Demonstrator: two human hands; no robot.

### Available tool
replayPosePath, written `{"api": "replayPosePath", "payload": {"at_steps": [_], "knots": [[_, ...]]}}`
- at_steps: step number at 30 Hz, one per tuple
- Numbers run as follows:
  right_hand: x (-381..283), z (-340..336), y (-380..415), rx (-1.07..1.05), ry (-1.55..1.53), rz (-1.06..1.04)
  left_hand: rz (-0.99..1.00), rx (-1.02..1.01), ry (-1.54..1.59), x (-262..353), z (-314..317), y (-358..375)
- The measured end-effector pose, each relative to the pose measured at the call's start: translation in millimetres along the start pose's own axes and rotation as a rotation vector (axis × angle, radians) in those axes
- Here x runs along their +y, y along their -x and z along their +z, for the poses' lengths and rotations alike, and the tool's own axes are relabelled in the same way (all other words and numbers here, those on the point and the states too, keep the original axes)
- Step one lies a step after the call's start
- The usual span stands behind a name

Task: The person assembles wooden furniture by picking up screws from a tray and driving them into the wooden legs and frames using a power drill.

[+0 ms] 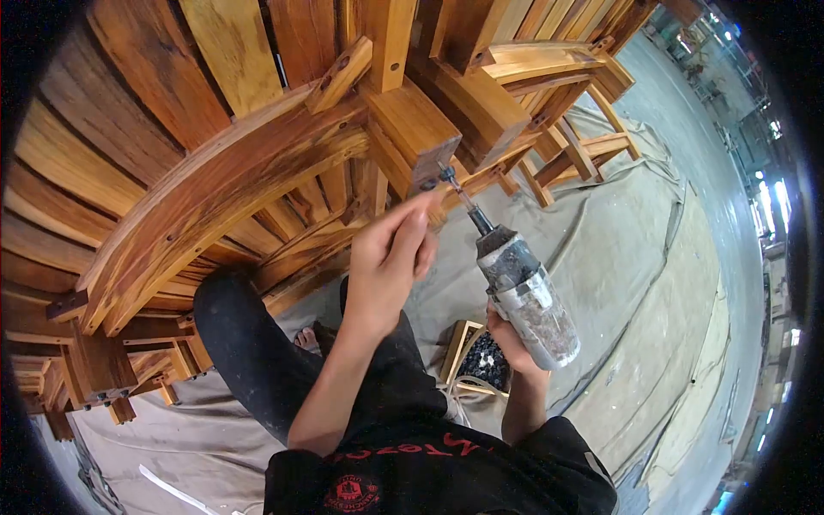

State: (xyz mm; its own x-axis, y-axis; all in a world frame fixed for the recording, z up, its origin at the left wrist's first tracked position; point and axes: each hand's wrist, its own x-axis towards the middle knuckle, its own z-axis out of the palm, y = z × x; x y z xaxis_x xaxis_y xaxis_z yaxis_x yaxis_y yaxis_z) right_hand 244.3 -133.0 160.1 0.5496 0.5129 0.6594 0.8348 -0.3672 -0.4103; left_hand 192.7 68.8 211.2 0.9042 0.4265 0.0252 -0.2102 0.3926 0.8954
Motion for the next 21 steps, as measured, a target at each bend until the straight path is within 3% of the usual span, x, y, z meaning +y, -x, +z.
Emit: {"api": "replayPosePath", "payload": {"at_steps": [5, 8, 12, 21], "knots": [[0, -1, 14, 0.009, -0.013, 0.244, -0.487, 0.192, 0.29, -60, -50, 55], [0, -2, 15, -0.005, -0.04, 0.26, -0.565, 0.179, 0.386, -96, -76, 94], [3, -2, 13, -0.027, -0.086, 0.249, -0.637, 0.208, 0.361, -111, -87, 120], [8, 3, 3, -0.096, -0.185, 0.207, -0.519, 0.304, 0.223, -98, -87, 116]]}}
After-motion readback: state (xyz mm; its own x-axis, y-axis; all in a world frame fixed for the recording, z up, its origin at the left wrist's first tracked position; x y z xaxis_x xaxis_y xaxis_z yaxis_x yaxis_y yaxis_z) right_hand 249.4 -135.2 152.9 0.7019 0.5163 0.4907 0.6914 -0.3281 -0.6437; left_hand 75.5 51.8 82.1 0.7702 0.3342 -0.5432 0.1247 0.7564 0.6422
